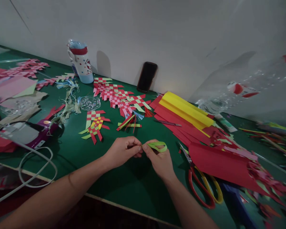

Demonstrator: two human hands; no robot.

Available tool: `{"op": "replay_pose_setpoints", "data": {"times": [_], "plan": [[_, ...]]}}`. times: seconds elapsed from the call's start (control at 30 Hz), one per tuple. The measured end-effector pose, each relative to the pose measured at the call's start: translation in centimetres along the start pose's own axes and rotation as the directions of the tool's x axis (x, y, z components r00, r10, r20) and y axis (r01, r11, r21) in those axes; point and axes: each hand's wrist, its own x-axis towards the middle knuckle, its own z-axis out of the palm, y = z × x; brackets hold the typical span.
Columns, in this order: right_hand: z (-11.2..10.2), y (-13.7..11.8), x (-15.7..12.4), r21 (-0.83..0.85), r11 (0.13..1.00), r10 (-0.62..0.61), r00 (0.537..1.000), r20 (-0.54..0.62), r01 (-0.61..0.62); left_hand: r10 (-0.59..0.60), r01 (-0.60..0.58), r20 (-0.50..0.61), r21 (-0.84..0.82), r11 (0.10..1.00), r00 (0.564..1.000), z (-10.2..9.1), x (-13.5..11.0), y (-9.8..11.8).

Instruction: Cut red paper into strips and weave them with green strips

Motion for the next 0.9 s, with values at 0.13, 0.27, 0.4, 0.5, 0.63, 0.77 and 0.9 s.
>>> {"op": "replay_pose_setpoints", "data": {"times": [0.13, 0.27, 0.4, 0.5, 0.63, 0.77, 0.9], "plan": [[-0.5, 0.3, 0.1, 0.008, 0.999, 0.038, 0.997, -0.071, -0.038, -0.032, 0.032, 0.013, -0.023, 0.999, 0.999, -0.2, 0.1, 0.0], [-1.1, 1.0, 0.3, 0.104, 0.993, 0.078, 0.988, -0.133, -0.064, -0.04, 0.041, 0.008, -0.034, 0.999, 0.999, -0.2, 0.2, 0.0], [-1.6, 1.3, 0.6, 0.128, 0.99, 0.079, 0.983, -0.163, -0.058, -0.04, 0.04, -0.012, -0.036, 0.999, 0.999, -0.3, 0.2, -0.1], [-1.9, 1.3, 0.7, 0.134, 0.99, 0.07, 0.976, -0.205, -0.043, -0.04, 0.039, -0.021, -0.033, 0.999, 0.999, -0.3, 0.2, -0.1], [-2.1, 1.3, 0.8, 0.13, 0.991, 0.06, 0.972, -0.228, -0.031, -0.04, 0.04, -0.02, -0.029, 0.999, 0.999, -0.4, 0.2, -0.1], [-2.1, 1.6, 0.8, 0.114, 0.993, 0.044, 0.97, -0.237, -0.017, -0.036, 0.035, -0.025, -0.027, 0.999, 0.999, -0.4, 0.2, -0.2], [-2.1, 1.5, 0.8, 0.104, 0.995, 0.035, 0.971, -0.237, -0.011, -0.034, 0.034, -0.033, -0.018, 0.999, 0.999, -0.3, 0.2, -0.1]]}}
